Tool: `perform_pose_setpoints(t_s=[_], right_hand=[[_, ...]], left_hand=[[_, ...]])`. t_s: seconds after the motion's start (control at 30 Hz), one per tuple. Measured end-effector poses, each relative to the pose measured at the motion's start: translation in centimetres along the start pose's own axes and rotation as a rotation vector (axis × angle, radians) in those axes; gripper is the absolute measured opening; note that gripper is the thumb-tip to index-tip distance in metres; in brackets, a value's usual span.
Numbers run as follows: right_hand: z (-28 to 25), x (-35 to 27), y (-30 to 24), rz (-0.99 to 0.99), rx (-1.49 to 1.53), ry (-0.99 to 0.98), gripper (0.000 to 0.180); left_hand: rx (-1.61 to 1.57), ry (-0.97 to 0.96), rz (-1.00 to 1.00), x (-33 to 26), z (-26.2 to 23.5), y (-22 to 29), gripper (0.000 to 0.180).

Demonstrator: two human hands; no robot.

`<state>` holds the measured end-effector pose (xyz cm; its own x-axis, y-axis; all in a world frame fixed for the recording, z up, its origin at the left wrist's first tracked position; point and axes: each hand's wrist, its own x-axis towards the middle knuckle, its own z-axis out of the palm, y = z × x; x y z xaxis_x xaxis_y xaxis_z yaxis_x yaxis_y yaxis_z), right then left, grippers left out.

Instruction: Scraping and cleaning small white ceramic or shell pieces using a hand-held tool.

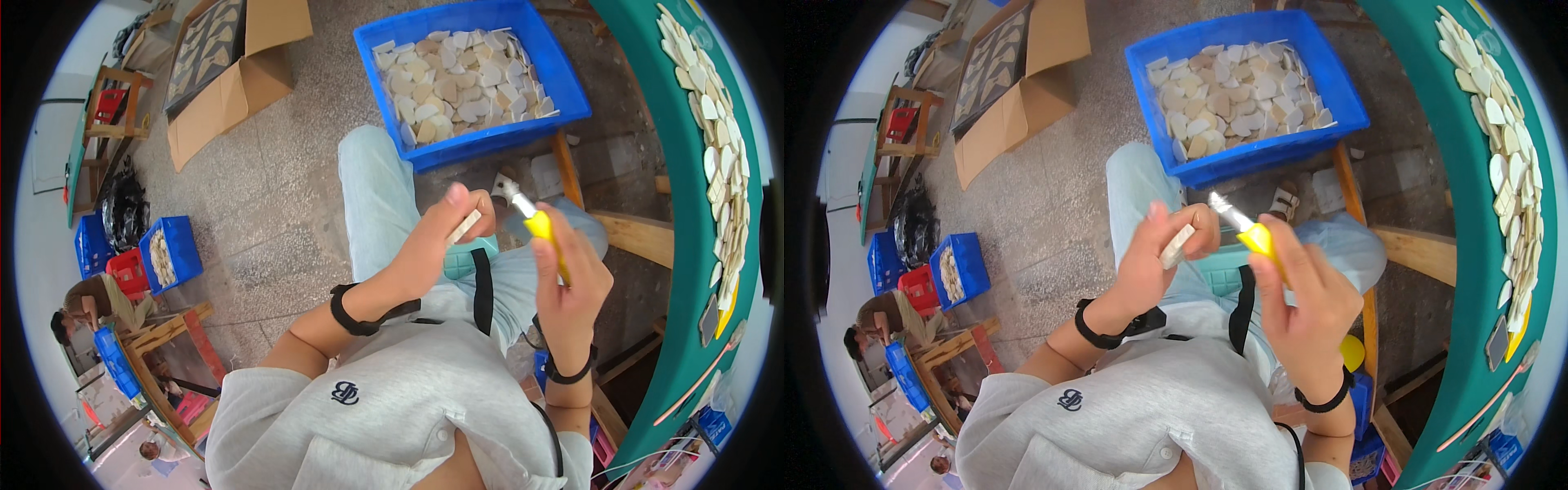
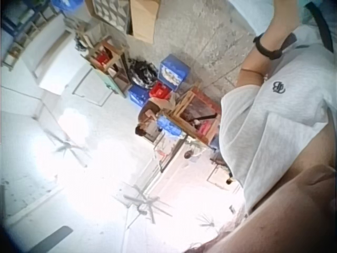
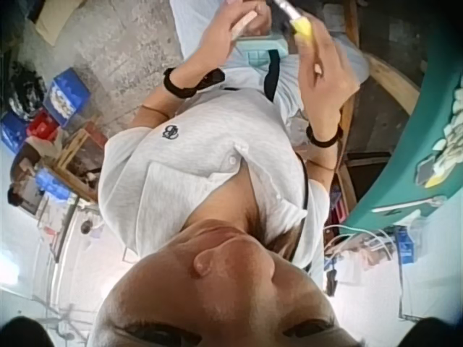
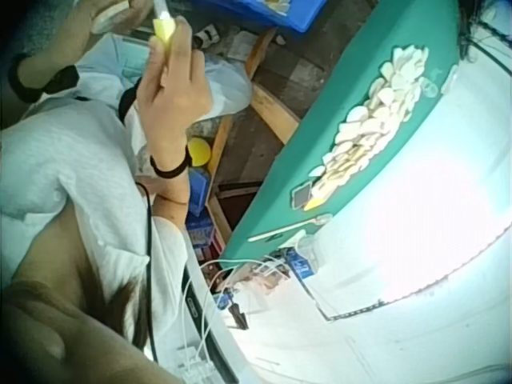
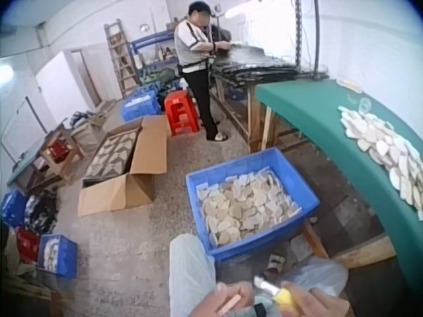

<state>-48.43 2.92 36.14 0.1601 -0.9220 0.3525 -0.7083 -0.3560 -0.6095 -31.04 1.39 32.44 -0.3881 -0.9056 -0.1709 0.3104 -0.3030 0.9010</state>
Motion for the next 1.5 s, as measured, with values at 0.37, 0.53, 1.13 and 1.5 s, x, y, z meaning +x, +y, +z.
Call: perform_pose_setpoints(t_s=[0.37,0.53,1.13,1.5], right_hand=[[-0.7,-0.6,-0.4,0.261,0.205,-0.003,0.02],[-0.6,-1.1,-0.2,0.249,0.345,-0.006,0.022],[-9.3,-1.2,16.3,0.805,0.491,0.697,0.014],[-14.9,-0.6,21.0,0.704,0.59,0.704,0.022]], left_hand=[[-0.513,-0.116,-0.196,0.7,-0.1,0.1,0.035],[-0.469,-0.168,-0.169,0.9,0.1,-0.4,0.03],[0.361,-0.202,-0.026,7.4,4.5,-4.6,0.061],[0.482,-0.068,-0.027,8.1,2.8,-3.4,0.037]])
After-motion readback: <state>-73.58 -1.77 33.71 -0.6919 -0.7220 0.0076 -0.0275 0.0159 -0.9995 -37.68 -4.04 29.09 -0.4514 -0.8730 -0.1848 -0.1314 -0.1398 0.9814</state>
